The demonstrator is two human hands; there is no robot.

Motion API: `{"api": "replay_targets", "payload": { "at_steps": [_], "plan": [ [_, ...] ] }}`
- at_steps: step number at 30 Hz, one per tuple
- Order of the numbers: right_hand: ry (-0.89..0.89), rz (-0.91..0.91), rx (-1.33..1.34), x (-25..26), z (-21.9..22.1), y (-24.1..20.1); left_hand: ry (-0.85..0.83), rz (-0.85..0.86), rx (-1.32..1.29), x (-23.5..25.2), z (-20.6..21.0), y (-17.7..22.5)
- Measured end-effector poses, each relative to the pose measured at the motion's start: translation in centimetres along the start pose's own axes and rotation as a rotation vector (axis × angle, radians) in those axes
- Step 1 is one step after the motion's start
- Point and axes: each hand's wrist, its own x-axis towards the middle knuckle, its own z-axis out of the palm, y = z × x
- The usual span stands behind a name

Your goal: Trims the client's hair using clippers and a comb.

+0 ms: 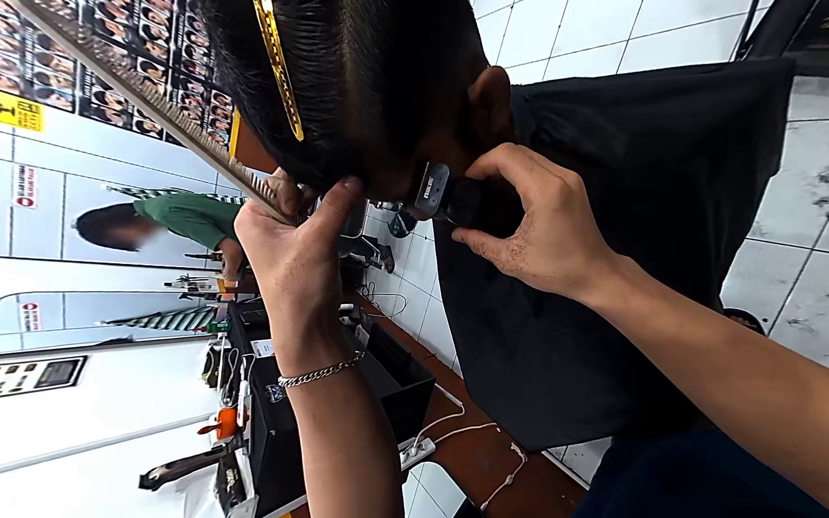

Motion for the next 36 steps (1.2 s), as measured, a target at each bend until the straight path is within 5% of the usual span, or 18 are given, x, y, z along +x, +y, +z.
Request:
{"api": "replay_targets", "payload": {
  "at_steps": [36],
  "plan": [
    [0.003,0.008,-0.063,0.41,-0.38,-0.39,0.003,-0.003,0.013,0.05,-0.14,-0.28]
  ]
}}
